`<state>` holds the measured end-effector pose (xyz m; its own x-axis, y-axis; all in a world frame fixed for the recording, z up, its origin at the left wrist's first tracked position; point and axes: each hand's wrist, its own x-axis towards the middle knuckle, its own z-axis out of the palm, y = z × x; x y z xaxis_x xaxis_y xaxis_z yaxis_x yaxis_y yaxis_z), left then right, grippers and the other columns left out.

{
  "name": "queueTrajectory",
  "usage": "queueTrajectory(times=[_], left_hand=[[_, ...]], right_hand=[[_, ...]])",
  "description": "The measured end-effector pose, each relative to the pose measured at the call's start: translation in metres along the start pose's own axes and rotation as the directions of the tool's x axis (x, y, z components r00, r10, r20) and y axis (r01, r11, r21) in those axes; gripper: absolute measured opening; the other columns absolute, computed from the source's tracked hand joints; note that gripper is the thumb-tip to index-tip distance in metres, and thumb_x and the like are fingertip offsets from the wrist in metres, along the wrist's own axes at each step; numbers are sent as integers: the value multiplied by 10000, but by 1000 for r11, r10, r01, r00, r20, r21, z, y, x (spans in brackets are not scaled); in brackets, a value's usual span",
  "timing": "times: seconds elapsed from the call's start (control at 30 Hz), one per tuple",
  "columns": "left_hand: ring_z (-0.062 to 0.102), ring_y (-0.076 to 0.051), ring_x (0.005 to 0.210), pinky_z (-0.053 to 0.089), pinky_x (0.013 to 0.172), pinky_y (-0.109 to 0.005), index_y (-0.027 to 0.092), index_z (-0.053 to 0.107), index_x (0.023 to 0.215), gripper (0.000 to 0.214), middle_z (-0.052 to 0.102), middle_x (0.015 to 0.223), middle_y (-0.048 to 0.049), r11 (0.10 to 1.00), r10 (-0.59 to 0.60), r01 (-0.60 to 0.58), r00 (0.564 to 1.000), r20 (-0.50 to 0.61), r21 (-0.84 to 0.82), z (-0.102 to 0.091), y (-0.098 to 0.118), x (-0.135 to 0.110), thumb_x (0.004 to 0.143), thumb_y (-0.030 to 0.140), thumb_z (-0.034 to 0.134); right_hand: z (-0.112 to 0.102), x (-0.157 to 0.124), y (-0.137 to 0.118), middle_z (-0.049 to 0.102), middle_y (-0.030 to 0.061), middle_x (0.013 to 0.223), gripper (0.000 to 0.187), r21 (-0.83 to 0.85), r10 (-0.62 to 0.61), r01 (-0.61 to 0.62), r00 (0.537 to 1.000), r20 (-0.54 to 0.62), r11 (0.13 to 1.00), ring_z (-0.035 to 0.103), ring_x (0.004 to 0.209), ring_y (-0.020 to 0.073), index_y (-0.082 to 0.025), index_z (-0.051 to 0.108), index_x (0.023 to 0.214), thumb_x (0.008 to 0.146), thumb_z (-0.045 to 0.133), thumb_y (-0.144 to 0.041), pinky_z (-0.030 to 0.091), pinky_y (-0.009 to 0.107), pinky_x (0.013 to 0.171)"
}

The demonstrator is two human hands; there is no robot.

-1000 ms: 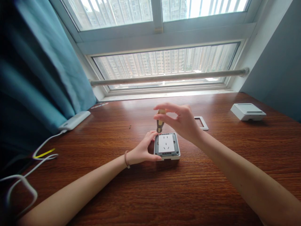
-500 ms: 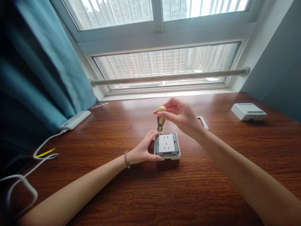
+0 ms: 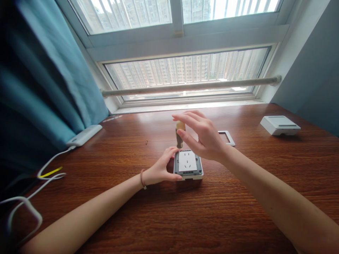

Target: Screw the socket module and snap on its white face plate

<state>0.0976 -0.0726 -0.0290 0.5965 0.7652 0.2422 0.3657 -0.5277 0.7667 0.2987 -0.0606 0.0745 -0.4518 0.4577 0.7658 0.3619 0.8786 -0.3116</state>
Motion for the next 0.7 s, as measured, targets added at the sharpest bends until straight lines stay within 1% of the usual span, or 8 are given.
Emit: queueTrajectory(times=[0.07,0.13,0.23,0.37,0.43,0.5,0.57,0.7], left_hand=[[396,-260,1129,377,958,-397,214,380,1237,820,413,1215,-101,1000,10,-10,1000,-5,3,0,0,0,553,437,773],[391,-261,1135,376,959,-394,212,378,1233,821,403,1227,-102,1000,18,-18,1000,-10,6,0,0,0,551,439,773],[396,-260,1123,384,947,-388,210,387,1226,811,411,1214,-99,1000,17,-17,1000,-11,12,0,0,0,550,437,773],[410,-254,1084,405,919,-383,204,410,1206,791,427,1175,-96,1000,-2,2,1000,-4,26,-1,1,1,545,438,775],[406,-255,1090,408,920,-384,202,408,1207,797,419,1181,-98,1000,-2,2,1000,-7,23,-1,1,1,541,441,776],[398,-258,1105,409,922,-386,205,405,1213,800,412,1191,-100,1000,0,0,1000,-7,14,-1,1,1,543,439,775],[392,-260,1116,405,929,-389,208,405,1219,806,412,1197,-101,1000,2,-2,1000,-6,15,-1,0,1,542,439,776],[384,-257,1127,384,953,-392,213,395,1235,818,414,1202,-98,1000,15,-15,1000,-5,25,0,0,0,547,443,772]], right_hand=[[-3,0,-1,586,79,1154,347,2,-8,8,1000,17,1000,466,1139,229,-191,527,1201,867,431,-175,371,449,967],[-4,1,-2,579,73,1177,345,42,15,-15,1000,14,999,445,1172,223,-203,543,1187,875,406,-146,351,453,993],[-3,3,-4,603,72,1139,277,215,88,-91,996,23,973,474,1151,211,-204,594,1101,874,446,-145,357,438,1001],[3,3,-2,655,66,1009,80,506,235,-233,970,61,830,544,1069,211,-190,618,888,811,598,-205,410,417,951],[8,2,-1,671,43,924,103,616,292,-276,953,78,738,608,943,196,-197,597,879,785,636,-215,477,389,855],[12,0,0,673,21,867,211,657,315,-279,947,66,700,635,849,179,-214,586,973,773,651,-210,509,363,780],[14,-2,0,672,17,853,273,617,316,-262,948,22,742,636,827,172,-224,590,1047,779,643,-207,514,348,760],[10,-3,1,665,41,882,232,477,262,-232,965,4,848,622,806,164,-209,623,1067,846,559,-238,503,342,759]])
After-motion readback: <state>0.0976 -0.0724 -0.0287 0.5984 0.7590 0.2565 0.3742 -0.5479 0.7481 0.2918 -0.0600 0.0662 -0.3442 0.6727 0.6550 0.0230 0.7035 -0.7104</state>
